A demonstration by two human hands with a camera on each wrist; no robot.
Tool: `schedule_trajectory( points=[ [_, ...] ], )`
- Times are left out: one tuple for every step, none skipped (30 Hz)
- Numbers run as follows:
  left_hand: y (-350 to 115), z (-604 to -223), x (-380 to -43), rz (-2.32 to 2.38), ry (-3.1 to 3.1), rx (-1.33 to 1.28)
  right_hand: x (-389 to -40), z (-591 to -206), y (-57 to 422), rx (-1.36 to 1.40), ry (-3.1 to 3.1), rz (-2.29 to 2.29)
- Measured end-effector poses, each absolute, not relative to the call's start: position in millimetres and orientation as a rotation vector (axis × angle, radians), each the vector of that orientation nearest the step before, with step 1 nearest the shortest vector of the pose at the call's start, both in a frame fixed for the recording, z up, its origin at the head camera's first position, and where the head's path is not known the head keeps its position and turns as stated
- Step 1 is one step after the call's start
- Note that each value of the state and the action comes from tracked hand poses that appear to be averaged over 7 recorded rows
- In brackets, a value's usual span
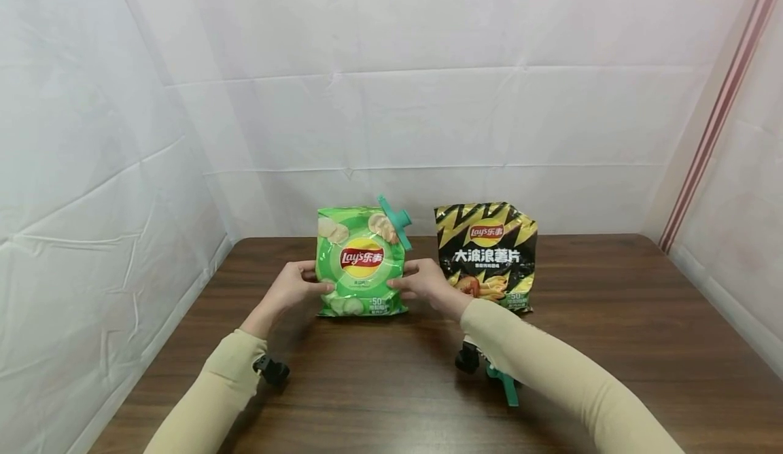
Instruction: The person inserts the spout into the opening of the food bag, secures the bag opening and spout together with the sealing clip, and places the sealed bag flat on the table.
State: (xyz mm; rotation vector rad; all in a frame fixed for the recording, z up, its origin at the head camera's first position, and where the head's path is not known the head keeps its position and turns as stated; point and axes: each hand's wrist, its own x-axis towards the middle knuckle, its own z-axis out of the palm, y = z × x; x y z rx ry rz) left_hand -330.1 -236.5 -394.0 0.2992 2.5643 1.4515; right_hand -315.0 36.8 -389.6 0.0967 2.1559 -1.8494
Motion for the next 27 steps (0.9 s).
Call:
schedule_trajectory(
  points=[
    [-237.1,-394.2,-330.0,1.452,2.563,0.297,-315.2,-390.5,36.2,0.097,2.154,-1.859],
    [-237.4,-394.5,-329.8,1.459,2.558,0.292,-315.5,-391.5,35.8,0.099,2.15,-1.871],
    [-237.8,-394.6,-329.6,1.465,2.553,0.289,-315.7,-392.4,35.3,0.102,2.149,-1.88],
    [-238.2,-394.9,-329.6,1.469,2.552,0.284,-315.7,-393.1,34.6,0.106,2.147,-1.893],
    [-238.6,-395.4,-329.8,1.479,2.545,0.282,-315.6,-393.5,33.9,0.11,2.142,-1.906],
    [-239.0,-395.9,-329.9,1.486,2.542,0.279,-315.4,-393.8,33.1,0.113,2.14,-1.916],
    [-239.4,-396.5,-330.1,1.493,2.539,0.278,-315.1,-393.9,32.4,0.114,2.139,-1.926],
    [-239.9,-397.0,-330.4,1.499,2.536,0.275,-315.1,-394.4,31.7,0.117,2.138,-1.937],
    [-240.3,-397.4,-330.8,1.5,2.538,0.27,-314.7,-394.4,30.9,0.121,2.136,-1.948],
    [-240.7,-397.8,-331.2,1.502,2.539,0.265,-314.3,-394.4,30.3,0.124,2.13,-1.961],
    [-241.0,-397.7,-331.5,1.504,2.543,0.261,-314.2,-394.7,29.6,0.121,2.129,-1.971],
    [-241.3,-397.3,-331.5,1.505,2.548,0.255,-314.1,-394.7,28.9,0.125,2.122,-1.986],
    [-241.0,-397.2,-331.7,1.508,2.551,0.247,-313.9,-395.2,28.6,0.128,2.12,-1.996],
    [-240.7,-397.0,-331.9,1.507,2.554,0.246,-313.9,-396.0,28.2,0.131,2.118,-2.005],
    [-240.4,-396.8,-332.0,1.508,2.559,0.241,-313.5,-396.1,27.8,0.135,2.112,-2.016],
    [-240.0,-396.5,-332.0,1.514,2.558,0.236,-313.2,-396.5,27.5,0.143,2.111,-2.024],
    [-239.6,-396.2,-332.2,1.522,2.558,0.23,-312.8,-396.8,27.2,0.149,2.111,-2.033],
    [-239.3,-396.1,-332.2,1.529,2.557,0.225,-312.3,-396.9,26.9,0.157,2.106,-2.046],
    [-238.9,-396.0,-332.3,1.534,2.556,0.221,-311.8,-397.1,26.7,0.159,2.109,-2.056],
    [-238.6,-396.1,-332.5,1.54,2.554,0.215,-311.4,-397.4,26.5,0.164,2.109,-2.069],
    [-238.2,-396.3,-332.7,1.548,2.552,0.202,-311.1,-397.5,26.3,0.17,2.11,-2.08],
    [-237.6,-396.4,-332.7,1.555,2.552,0.191,-310.7,-397.7,26.1,0.177,2.113,-2.089],
    [-237.0,-396.6,-332.8,1.556,2.555,0.179,-310.5,-398.0,25.8,0.18,2.116,-2.098],
    [-236.3,-396.8,-332.9,1.558,2.556,0.167,-310.3,-398.6,25.4,0.179,2.123,-2.102],
    [-235.9,-396.2,-332.7,1.557,2.562,0.165,-309.9,-398.3,24.7,0.174,2.128,-2.107],
    [-235.5,-395.5,-332.6,1.555,2.567,0.164,-309.4,-398.1,24.0,0.17,2.133,-2.11],
    [-235.1,-394.9,-332.6,1.556,2.571,0.162,-309.1,-397.9,23.3,0.167,2.145,-2.106]
  ],
)
